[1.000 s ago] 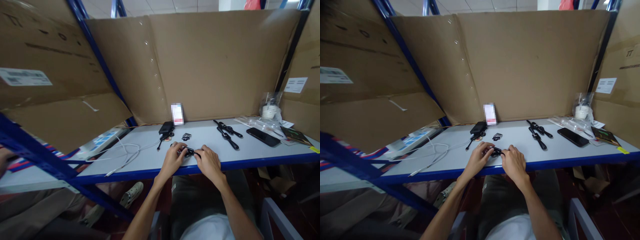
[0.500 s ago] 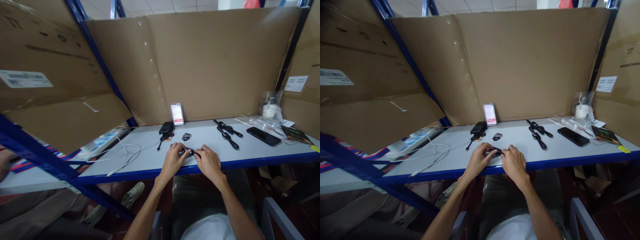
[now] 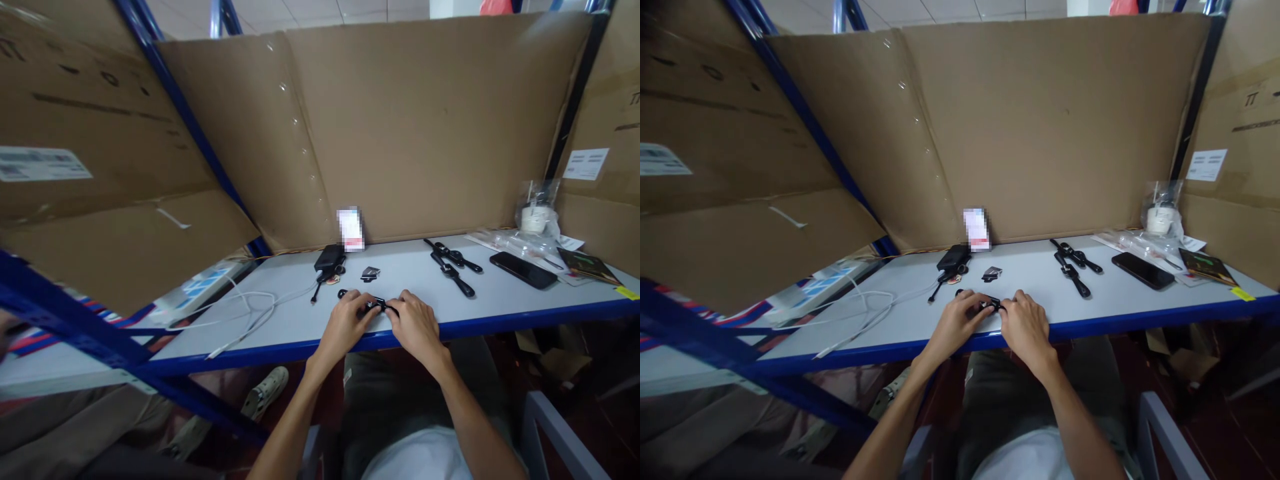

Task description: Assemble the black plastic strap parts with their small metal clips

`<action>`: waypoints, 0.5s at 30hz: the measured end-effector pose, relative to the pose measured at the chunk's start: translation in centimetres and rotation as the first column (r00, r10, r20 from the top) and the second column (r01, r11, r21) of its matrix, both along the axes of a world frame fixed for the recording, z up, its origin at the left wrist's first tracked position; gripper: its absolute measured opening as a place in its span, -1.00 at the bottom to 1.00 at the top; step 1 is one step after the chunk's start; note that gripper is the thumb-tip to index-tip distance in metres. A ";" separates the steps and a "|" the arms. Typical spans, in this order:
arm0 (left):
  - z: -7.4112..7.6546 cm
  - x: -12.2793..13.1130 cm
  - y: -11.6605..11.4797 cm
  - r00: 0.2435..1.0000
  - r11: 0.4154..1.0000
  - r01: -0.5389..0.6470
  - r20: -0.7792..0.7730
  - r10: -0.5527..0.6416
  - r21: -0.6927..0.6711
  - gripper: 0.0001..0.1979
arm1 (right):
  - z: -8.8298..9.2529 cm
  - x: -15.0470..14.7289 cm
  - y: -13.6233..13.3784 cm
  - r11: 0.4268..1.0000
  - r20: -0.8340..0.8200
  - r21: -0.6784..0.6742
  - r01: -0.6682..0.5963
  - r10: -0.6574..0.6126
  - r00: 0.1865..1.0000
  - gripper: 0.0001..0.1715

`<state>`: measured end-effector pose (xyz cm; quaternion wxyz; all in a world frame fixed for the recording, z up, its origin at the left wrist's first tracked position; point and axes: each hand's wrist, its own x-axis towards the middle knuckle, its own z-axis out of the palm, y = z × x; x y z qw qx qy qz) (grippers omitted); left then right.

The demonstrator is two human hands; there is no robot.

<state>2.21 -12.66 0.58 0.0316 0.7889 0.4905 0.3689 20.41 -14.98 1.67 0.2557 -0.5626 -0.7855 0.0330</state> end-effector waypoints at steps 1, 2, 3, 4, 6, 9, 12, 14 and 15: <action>0.0 0.0 0.0 1.000 1.000 0.028 -0.003 -0.028 0.002 -0.82 | 0.0 0.0 0.0 1.000 0.002 -0.005 -0.001 0.001 1.000 -0.73; 0.0 0.0 0.0 0.999 0.999 0.048 0.005 -0.048 0.008 -0.80 | 0.0 0.0 0.0 1.000 0.005 -0.012 -0.003 0.003 1.000 -0.73; -0.1 -0.1 0.1 0.998 0.998 0.060 0.022 -0.060 0.015 -0.81 | 0.1 0.0 0.0 1.000 0.008 -0.019 -0.004 0.004 1.000 -0.73; -0.2 -0.2 0.2 0.997 0.998 0.067 0.044 -0.068 0.019 -0.85 | 0.1 0.0 0.0 1.000 0.012 -0.025 -0.005 0.005 1.000 -0.73; -0.4 -0.4 0.4 0.993 0.997 0.073 0.088 -0.075 0.020 -0.90 | 0.1 0.0 0.0 0.999 0.016 -0.033 -0.002 0.002 1.000 -0.72; -0.5 -0.6 0.4 0.993 0.996 0.082 0.079 -0.083 0.023 -0.73 | 0.2 0.0 -0.1 1.000 0.017 -0.031 0.001 0.000 1.000 -0.71; -0.3 -0.4 0.2 0.994 0.996 0.083 0.064 -0.085 0.033 -0.67 | 0.3 0.0 -0.2 1.000 0.018 -0.026 0.001 0.000 1.000 -0.71; -0.3 -0.2 0.2 0.994 0.999 0.027 0.102 -0.031 0.041 -0.77 | 0.4 0.0 -0.2 0.999 0.021 -0.034 0.005 -0.004 1.000 -0.71; -0.3 -0.2 0.2 0.993 0.999 -0.017 0.116 0.012 0.041 -0.85 | 0.4 0.0 -0.2 0.999 0.022 -0.038 0.006 -0.005 1.000 -0.71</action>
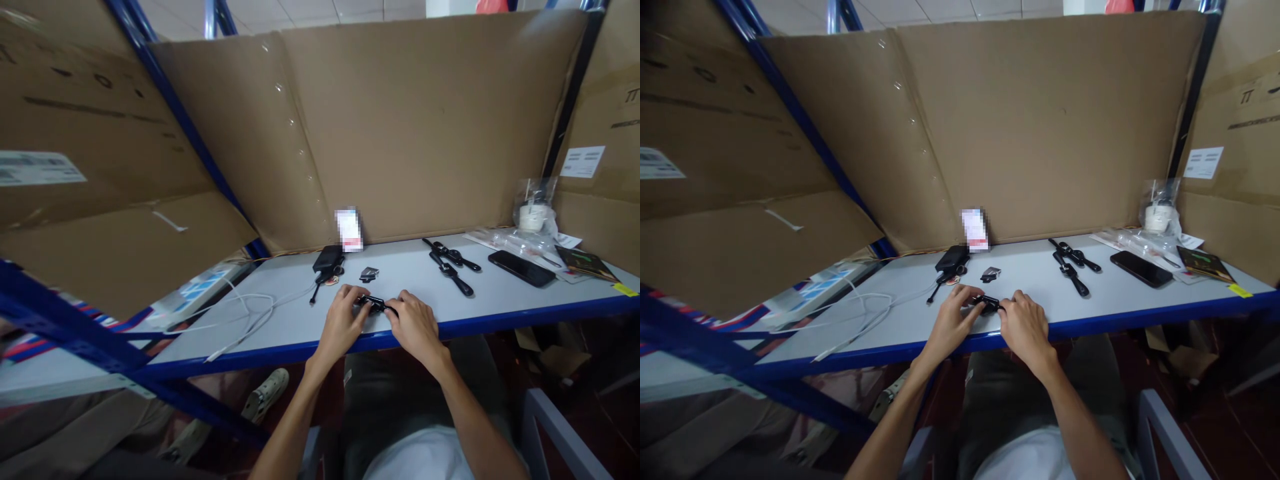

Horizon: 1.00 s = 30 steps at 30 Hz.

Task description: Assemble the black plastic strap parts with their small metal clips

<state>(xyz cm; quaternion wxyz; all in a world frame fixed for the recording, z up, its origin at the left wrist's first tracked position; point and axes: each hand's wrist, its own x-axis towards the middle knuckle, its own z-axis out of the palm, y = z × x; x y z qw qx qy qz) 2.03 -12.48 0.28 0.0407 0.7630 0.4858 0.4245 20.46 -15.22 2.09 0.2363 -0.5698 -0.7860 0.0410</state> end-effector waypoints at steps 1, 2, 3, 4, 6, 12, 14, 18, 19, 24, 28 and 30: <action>0.0 0.0 0.0 0.999 0.999 -0.041 0.005 0.041 -0.003 -0.90 | 0.0 0.0 0.0 1.000 -0.001 -0.002 0.000 0.000 1.000 -0.71; -0.1 0.0 0.1 0.998 0.998 -0.063 0.002 0.063 -0.011 -0.91 | 0.0 0.0 0.0 1.000 -0.003 -0.003 -0.001 0.001 1.000 -0.71; -0.1 -0.1 0.2 0.998 0.998 -0.056 -0.007 0.056 -0.024 -0.93 | 0.0 0.0 0.0 1.000 -0.006 0.000 -0.004 0.004 1.000 -0.70; -0.1 -0.2 0.2 1.000 0.999 -0.023 -0.014 0.022 -0.042 -0.93 | 0.0 0.0 0.0 1.000 -0.008 0.002 -0.006 0.006 1.000 -0.70; 0.0 -0.4 0.3 0.996 0.993 0.088 -0.013 -0.089 -0.073 -0.76 | -0.1 0.0 0.0 1.000 -0.011 0.004 -0.013 0.013 1.000 -0.70; 0.1 -0.3 0.3 1.000 0.999 -0.005 0.026 0.006 -0.035 -0.90 | -0.2 0.0 0.1 1.000 -0.020 0.005 -0.009 0.009 1.000 -0.71; 0.0 -0.3 0.3 0.999 0.998 -0.038 -0.014 0.037 -0.049 -0.94 | -0.2 0.0 0.1 1.000 -0.020 0.010 -0.008 0.008 1.000 -0.72; 0.1 -0.5 0.2 0.997 0.992 0.080 -0.007 -0.081 -0.096 -0.76 | -0.2 0.0 0.1 1.000 -0.008 0.002 -0.006 0.006 1.000 -0.72; 0.2 -0.5 0.2 0.996 0.993 0.084 0.009 -0.083 -0.083 -0.74 | -0.2 0.0 0.1 1.000 -0.007 0.001 -0.005 0.005 1.000 -0.71; 0.3 -0.2 0.1 0.999 0.998 0.026 -0.016 -0.027 -0.060 -0.90 | 0.0 -0.1 0.0 1.000 -0.003 -0.009 -0.006 0.006 1.000 -0.70; 0.3 -0.2 0.2 0.997 0.992 0.074 -0.007 -0.075 -0.101 -0.89 | 0.1 -0.3 0.0 1.000 0.000 0.001 -0.010 0.010 1.000 -0.66; 0.3 -0.3 0.2 0.996 0.990 0.086 0.016 -0.085 -0.114 -0.89 | 0.0 -0.5 0.0 1.000 0.012 0.008 -0.003 0.003 1.000 -0.69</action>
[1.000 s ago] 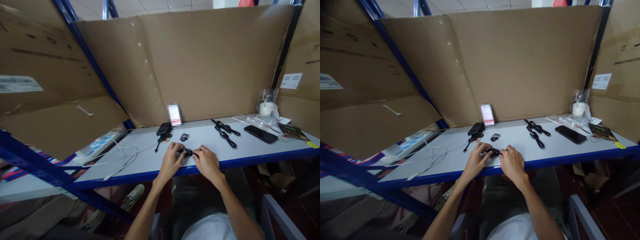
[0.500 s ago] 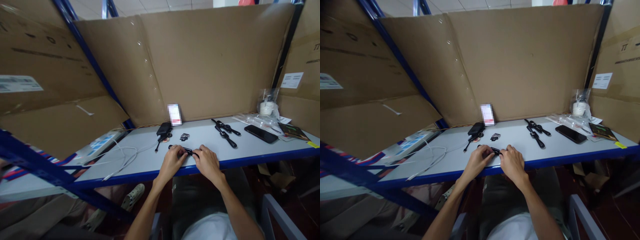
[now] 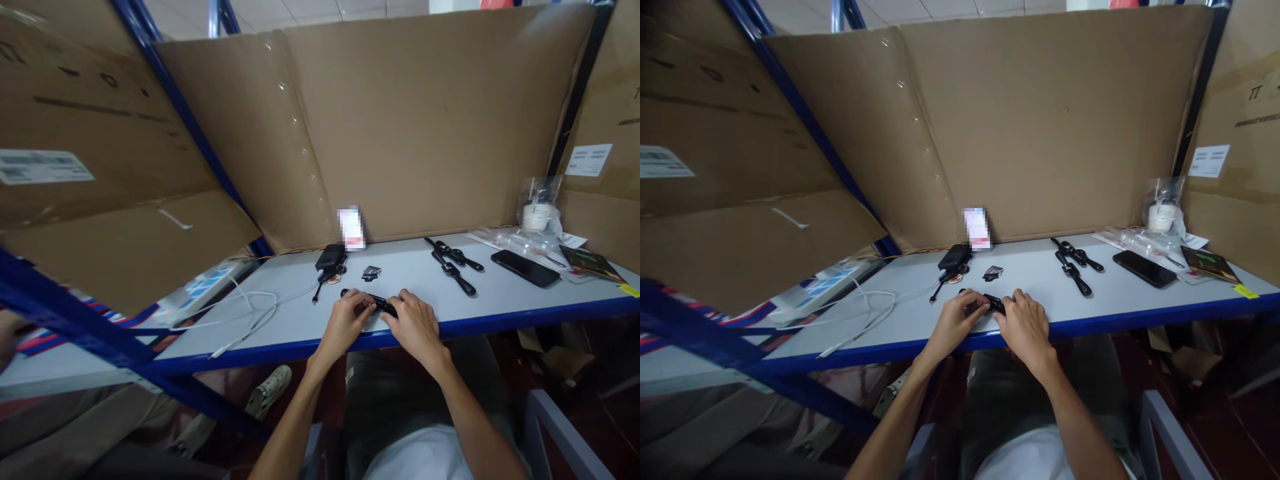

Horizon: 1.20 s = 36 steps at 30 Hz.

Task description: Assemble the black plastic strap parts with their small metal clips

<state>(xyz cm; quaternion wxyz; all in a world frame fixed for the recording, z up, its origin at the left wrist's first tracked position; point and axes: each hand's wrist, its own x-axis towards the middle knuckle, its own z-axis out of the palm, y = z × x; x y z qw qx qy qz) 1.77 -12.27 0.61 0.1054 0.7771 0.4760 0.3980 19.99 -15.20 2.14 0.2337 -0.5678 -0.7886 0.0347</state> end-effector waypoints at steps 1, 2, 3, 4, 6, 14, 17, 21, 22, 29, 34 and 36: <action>0.0 0.0 0.0 1.000 1.000 0.000 0.009 0.000 -0.006 -0.89 | -0.1 -0.1 0.0 1.000 0.004 0.006 0.009 -0.009 1.000 -0.71; 0.0 0.0 0.0 1.000 1.000 -0.001 0.016 0.001 -0.011 -0.90 | -0.1 -0.2 0.1 1.000 0.006 0.014 0.018 -0.018 1.000 -0.72; 0.0 0.0 0.0 1.000 1.000 -0.003 0.017 0.003 -0.014 -0.91 | -0.2 -0.3 0.1 0.999 0.007 0.023 0.025 -0.025 1.000 -0.73; -0.1 0.0 0.0 1.000 1.000 -0.007 0.015 0.008 -0.015 -0.91 | -0.2 -0.4 0.2 0.999 0.009 0.031 0.031 -0.031 0.999 -0.73; -0.2 0.2 0.0 1.000 1.000 -0.024 0.005 0.024 -0.006 -0.92 | -0.3 -0.5 0.2 0.998 0.012 0.038 0.040 -0.041 0.999 -0.74; 0.1 -0.4 -0.3 0.996 0.998 0.053 0.075 -0.050 -0.033 -0.60 | -0.4 -0.1 0.3 0.999 -0.024 -0.007 0.034 -0.034 0.999 -0.77; 0.3 -1.4 -0.1 0.988 0.988 0.104 0.126 -0.089 -0.116 -0.56 | -0.4 0.0 0.4 0.999 -0.044 -0.017 0.028 -0.029 0.999 -0.77; 0.1 -2.3 0.4 0.987 0.977 0.117 0.129 -0.094 -0.180 -0.67 | -0.5 0.1 0.4 1.000 -0.056 -0.013 0.020 -0.021 0.998 -0.80; 0.1 -2.2 0.4 0.991 0.980 0.102 0.109 -0.084 -0.173 -0.68 | -0.5 0.1 0.4 1.000 -0.058 -0.009 0.018 -0.019 0.998 -0.80; -0.2 -1.6 0.2 0.996 0.988 0.058 0.070 -0.048 -0.144 -0.71 | -0.5 0.2 0.3 1.000 -0.064 0.019 0.006 -0.005 0.998 -0.83; -0.1 -1.8 0.4 0.992 0.979 0.093 0.096 -0.076 -0.181 -0.69 | -0.5 0.3 0.3 1.000 -0.047 0.008 -0.002 0.002 0.999 -0.82; 0.0 -1.9 0.5 0.989 0.967 0.122 0.112 -0.099 -0.222 -0.68 | -0.5 0.3 0.3 1.000 -0.048 0.001 -0.004 0.004 0.999 -0.82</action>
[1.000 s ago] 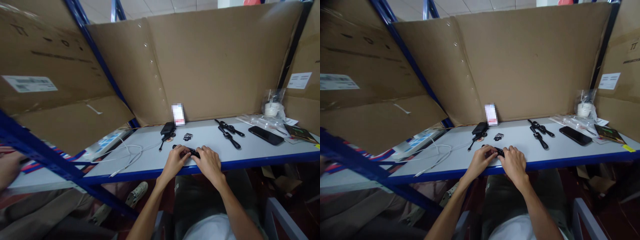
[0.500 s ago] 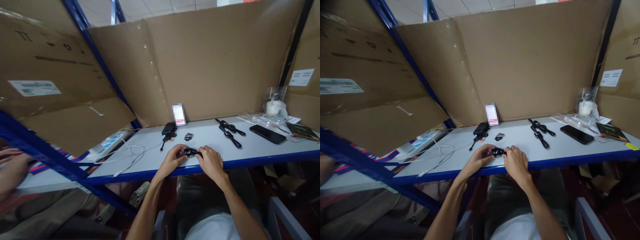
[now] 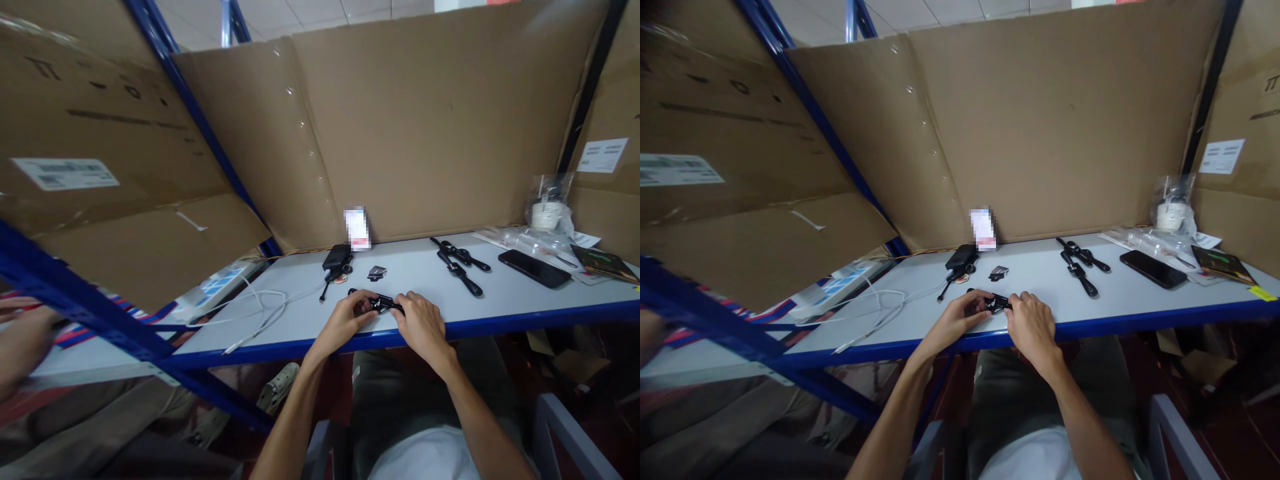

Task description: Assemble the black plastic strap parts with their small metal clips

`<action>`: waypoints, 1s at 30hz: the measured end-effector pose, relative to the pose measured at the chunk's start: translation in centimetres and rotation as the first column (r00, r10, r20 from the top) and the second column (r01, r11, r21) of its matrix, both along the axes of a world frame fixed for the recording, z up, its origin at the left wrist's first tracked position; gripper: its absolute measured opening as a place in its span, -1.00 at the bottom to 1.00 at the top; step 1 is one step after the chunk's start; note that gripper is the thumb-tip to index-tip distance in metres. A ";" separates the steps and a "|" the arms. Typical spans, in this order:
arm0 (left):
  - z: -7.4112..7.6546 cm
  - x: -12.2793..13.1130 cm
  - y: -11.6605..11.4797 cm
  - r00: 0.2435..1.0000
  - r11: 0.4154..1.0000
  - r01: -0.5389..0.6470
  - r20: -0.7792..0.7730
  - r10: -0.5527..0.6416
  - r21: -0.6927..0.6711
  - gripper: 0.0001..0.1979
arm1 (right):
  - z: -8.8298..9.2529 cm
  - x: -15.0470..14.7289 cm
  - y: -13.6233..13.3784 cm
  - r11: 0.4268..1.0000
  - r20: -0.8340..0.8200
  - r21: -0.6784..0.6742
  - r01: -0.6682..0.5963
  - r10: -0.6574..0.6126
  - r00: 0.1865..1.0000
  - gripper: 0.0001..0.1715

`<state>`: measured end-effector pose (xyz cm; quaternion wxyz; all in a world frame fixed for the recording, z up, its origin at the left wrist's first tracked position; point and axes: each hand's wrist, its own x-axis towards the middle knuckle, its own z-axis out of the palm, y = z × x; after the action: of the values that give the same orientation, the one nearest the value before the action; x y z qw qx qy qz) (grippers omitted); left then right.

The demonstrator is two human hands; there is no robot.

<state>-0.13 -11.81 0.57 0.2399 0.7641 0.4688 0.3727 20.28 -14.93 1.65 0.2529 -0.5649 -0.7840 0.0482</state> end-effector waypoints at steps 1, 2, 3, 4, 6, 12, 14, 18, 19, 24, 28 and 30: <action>0.0 0.0 0.0 1.000 1.000 0.002 0.000 -0.002 -0.010 -0.67 | 0.0 0.0 0.0 1.000 0.000 -0.001 -0.001 0.001 1.000 -0.82; 0.1 0.0 0.0 1.000 1.000 -0.008 -0.002 0.008 -0.008 -0.67 | 0.0 0.0 0.0 1.000 0.002 0.000 -0.003 0.003 1.000 -0.82; 0.1 0.0 0.0 1.000 1.000 -0.022 -0.007 0.022 0.004 -0.67 | 0.0 0.1 0.0 1.000 0.005 0.002 -0.006 0.006 1.000 -0.82; 0.1 0.0 0.0 0.999 0.999 -0.030 -0.013 0.031 0.015 -0.67 | 0.0 0.1 0.0 1.000 0.007 0.003 -0.009 0.009 1.000 -0.81; 0.1 0.0 0.0 1.000 1.000 -0.024 -0.017 0.024 0.014 -0.66 | 0.1 0.2 0.0 1.000 0.007 0.003 -0.016 0.016 1.000 -0.80; 0.1 -0.1 0.0 1.000 1.000 -0.028 -0.013 0.028 0.008 -0.65 | 0.3 0.2 -0.2 1.000 0.003 0.009 -0.022 0.022 1.000 -0.82; 0.1 0.1 -0.1 0.999 0.999 -0.030 -0.023 0.030 0.013 -0.64 | 0.3 0.2 -0.2 1.000 0.006 0.000 -0.019 0.019 1.000 -0.82; 0.2 0.4 -0.3 0.998 0.998 -0.042 -0.055 0.044 0.045 -0.68 | 0.3 0.2 -0.2 1.000 0.004 -0.005 -0.017 0.017 1.000 -0.81; 0.2 0.5 -0.4 0.996 0.997 -0.039 -0.072 0.044 0.073 -0.73 | 0.3 0.1 -0.2 1.000 0.003 -0.005 -0.017 0.017 1.000 -0.81; 0.3 0.8 -0.4 0.995 0.985 -0.017 -0.093 0.034 0.172 -0.70 | 0.2 0.1 -0.1 1.000 0.009 -0.003 -0.013 0.013 1.000 -0.81; 0.1 1.3 -0.5 0.982 0.969 -0.151 -0.082 0.170 0.196 -0.80 | 0.1 0.0 -0.1 1.000 0.008 0.016 -0.007 0.007 1.000 -0.83; -0.1 1.7 -0.5 0.953 0.940 -0.238 -0.128 0.275 0.244 -0.79 | 0.1 0.0 -0.1 1.000 0.009 0.023 -0.004 0.004 1.000 -0.83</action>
<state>1.56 -12.36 0.47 0.0627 0.7458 0.5370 0.3892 20.27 -15.05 1.73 0.2558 -0.5605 -0.7868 0.0374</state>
